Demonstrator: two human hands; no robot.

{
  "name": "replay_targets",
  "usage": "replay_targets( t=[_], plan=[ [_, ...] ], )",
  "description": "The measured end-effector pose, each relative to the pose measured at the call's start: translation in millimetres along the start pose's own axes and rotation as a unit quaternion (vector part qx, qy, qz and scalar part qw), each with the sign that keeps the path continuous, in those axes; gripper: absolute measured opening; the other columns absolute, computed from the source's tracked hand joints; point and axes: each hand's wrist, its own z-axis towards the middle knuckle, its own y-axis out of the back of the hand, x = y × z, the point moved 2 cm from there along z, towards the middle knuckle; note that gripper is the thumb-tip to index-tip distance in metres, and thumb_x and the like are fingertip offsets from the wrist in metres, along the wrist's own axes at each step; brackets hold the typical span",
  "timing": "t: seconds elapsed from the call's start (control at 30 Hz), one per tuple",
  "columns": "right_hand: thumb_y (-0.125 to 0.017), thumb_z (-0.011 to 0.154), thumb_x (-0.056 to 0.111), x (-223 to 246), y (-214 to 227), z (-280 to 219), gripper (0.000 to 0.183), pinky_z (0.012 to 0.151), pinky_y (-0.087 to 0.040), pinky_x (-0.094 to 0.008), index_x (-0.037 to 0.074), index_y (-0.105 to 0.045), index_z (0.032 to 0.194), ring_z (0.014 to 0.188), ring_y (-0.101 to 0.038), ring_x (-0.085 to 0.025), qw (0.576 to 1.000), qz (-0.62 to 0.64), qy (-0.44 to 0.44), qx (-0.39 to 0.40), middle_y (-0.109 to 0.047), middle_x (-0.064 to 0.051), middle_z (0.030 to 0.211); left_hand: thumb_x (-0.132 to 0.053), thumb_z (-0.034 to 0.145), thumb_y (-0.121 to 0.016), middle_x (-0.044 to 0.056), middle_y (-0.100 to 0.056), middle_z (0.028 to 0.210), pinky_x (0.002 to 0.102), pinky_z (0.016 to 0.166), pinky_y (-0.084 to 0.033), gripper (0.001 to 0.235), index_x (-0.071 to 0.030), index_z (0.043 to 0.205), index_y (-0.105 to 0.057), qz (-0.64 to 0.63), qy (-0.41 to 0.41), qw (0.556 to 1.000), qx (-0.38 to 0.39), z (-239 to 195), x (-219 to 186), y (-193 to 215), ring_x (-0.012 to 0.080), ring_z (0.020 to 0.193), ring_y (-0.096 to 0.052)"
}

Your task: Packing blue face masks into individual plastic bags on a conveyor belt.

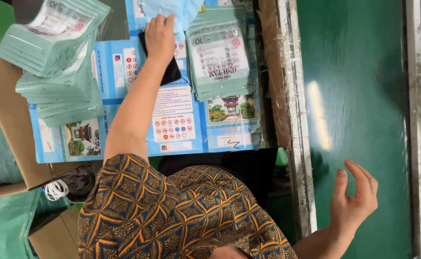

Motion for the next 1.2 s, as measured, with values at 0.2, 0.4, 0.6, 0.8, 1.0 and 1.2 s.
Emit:
replay_targets(
  t=[0.2,0.4,0.6,0.8,1.0,1.2],
  plan=[
    [-0.076,0.108,0.006,-3.5,-4.5,1.1,0.014,0.102,-0.051,-0.033,0.004,-0.072,0.122,0.116,-0.064,-0.024,1.0,-0.007,0.0,0.009,-0.072,-0.01,0.123,-0.055,0.079,-0.085,0.032,-0.049,0.135,0.062,0.089,-0.038,0.104,0.0,0.151,-0.034,-0.078,0.092,0.993,0.008,35.6,-57.3,88.0,0.0447,0.116,-0.055],
    [-0.075,0.107,0.006,6.6,-9.5,4.3,0.014,0.103,-0.052,-0.034,0.005,-0.072,0.121,0.116,-0.065,-0.025,1.0,-0.015,0.012,0.013,-0.072,-0.011,0.123,-0.066,0.071,-0.086,0.031,-0.041,0.143,0.064,0.095,-0.037,0.107,0.0,0.14,-0.037,-0.046,0.215,0.975,0.018,79.8,-87.1,47.0,0.0446,0.13,-0.042],
    [-0.074,0.103,0.006,5.7,-11.4,2.4,0.016,0.104,-0.052,-0.036,0.006,-0.072,0.119,0.118,-0.066,-0.027,1.0,-0.009,-0.008,0.02,-0.071,-0.011,0.121,-0.051,0.08,-0.084,0.021,-0.051,0.133,0.059,0.096,-0.044,0.08,0.0,0.129,-0.047,0.003,0.201,0.98,-0.002,83.3,-72.8,11.7,0.0396,0.127,-0.048],
    [-0.074,0.103,0.005,15.5,-12.8,3.2,0.02,0.103,-0.052,-0.037,0.007,-0.073,0.123,0.117,-0.066,-0.027,1.0,-0.011,-0.006,0.028,-0.071,-0.011,0.125,-0.01,0.091,-0.067,0.017,-0.069,0.117,0.049,0.089,-0.055,0.03,-0.003,0.118,-0.056,-0.058,0.128,0.99,-0.027,83.8,-12.1,-32.2,0.0401,0.108,-0.065],
    [-0.074,0.104,0.005,17.3,-9.0,-1.2,0.02,0.103,-0.053,-0.035,0.004,-0.073,0.124,0.117,-0.068,-0.025,1.0,0.023,-0.005,0.004,-0.071,-0.012,0.124,-0.008,0.1,-0.063,0.025,-0.073,0.098,0.051,0.082,-0.054,0.038,-0.002,0.134,-0.048,-0.281,0.163,0.939,-0.114,71.4,-21.1,111.6,0.0419,0.089,-0.071],
    [-0.065,0.098,0.017,21.0,-49.5,-4.9,0.046,0.107,-0.055,-0.046,-0.004,-0.058,0.139,0.125,-0.066,-0.03,0.82,0.525,-0.157,0.166,-0.065,-0.019,0.134,-0.018,0.097,-0.077,0.025,-0.06,0.141,0.044,0.111,-0.05,0.069,-0.001,0.151,-0.037,-0.362,0.034,0.923,-0.122,-8.2,-172.1,221.6,0.0406,0.129,-0.062]
  ],
)
